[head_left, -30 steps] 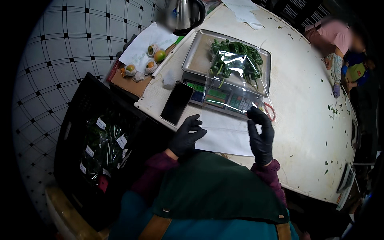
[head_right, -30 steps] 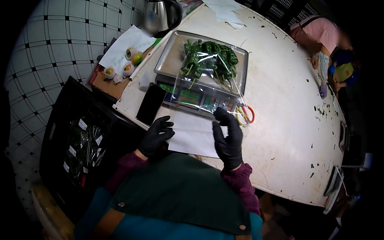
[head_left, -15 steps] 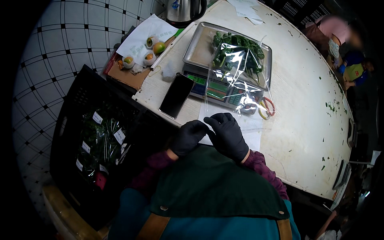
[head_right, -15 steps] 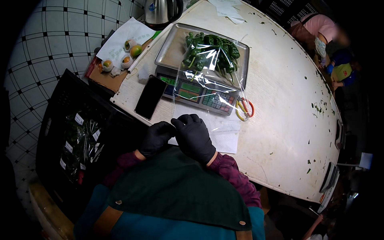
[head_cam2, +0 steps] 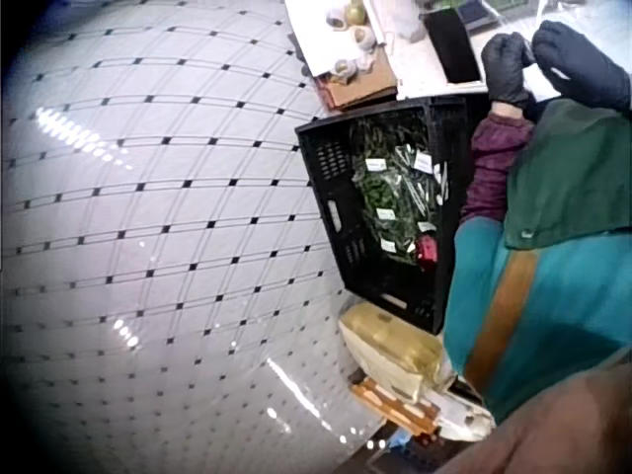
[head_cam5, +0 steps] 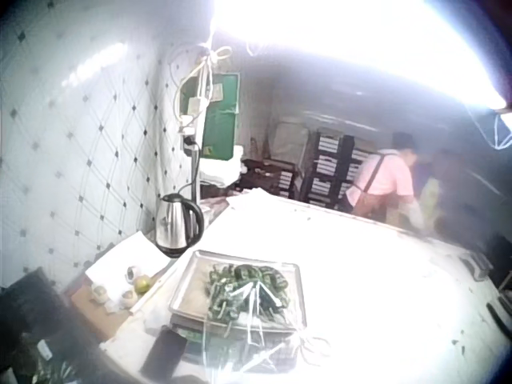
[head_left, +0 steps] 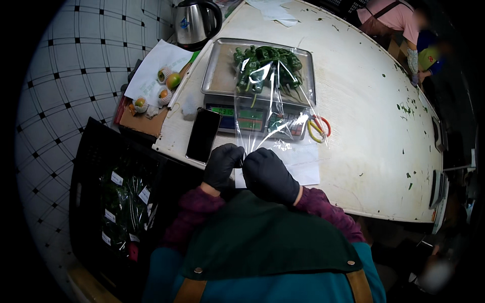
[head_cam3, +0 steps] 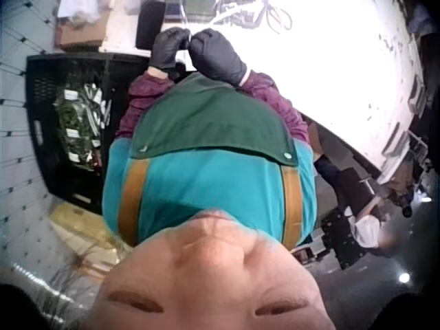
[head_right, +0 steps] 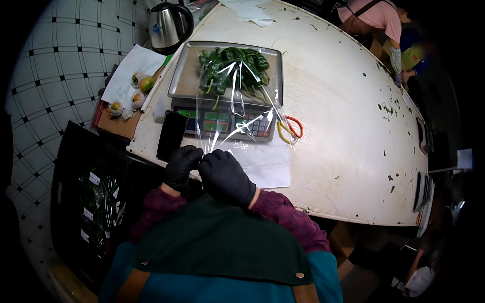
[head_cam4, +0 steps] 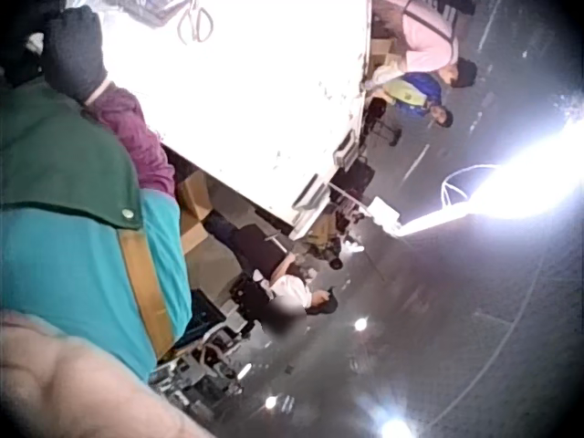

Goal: The person packs green chili peppers into clear plastic bags, weighs them on a digital scale, and places the sealed bags into a black crate. The person then carries the crate and stacks it with other crates.

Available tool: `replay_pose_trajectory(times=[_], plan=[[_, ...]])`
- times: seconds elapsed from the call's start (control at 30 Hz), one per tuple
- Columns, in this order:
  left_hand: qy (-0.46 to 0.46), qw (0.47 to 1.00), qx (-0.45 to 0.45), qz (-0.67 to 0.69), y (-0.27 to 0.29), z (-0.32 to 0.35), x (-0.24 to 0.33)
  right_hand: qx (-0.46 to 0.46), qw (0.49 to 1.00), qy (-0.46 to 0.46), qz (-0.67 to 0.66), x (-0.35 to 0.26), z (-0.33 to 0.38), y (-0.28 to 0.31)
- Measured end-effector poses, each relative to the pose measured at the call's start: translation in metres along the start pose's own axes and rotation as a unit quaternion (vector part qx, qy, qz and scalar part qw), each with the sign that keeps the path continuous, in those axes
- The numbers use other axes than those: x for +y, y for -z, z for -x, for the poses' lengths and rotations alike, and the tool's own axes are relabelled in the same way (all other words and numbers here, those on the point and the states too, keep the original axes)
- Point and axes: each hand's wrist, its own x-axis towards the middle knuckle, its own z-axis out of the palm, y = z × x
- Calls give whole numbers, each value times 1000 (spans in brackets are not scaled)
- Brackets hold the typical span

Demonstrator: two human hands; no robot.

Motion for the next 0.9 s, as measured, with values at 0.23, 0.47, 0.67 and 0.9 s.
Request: replay_pose_trajectory(times=[0.23,0.47,0.67,0.9], plan=[[48,999,-24,-11,8,2,19,288,633,-305,-651,17,176,128],[-70,980,67,-174,41,-2,20,-163,804,-549,163,37,449,89],[-380,655,18,-653,20,-45,51,35,868,-491,61,94,209,99],[-414,617,-125,-657,-15,-58,71,-87,974,-31,205,133,68,103]])
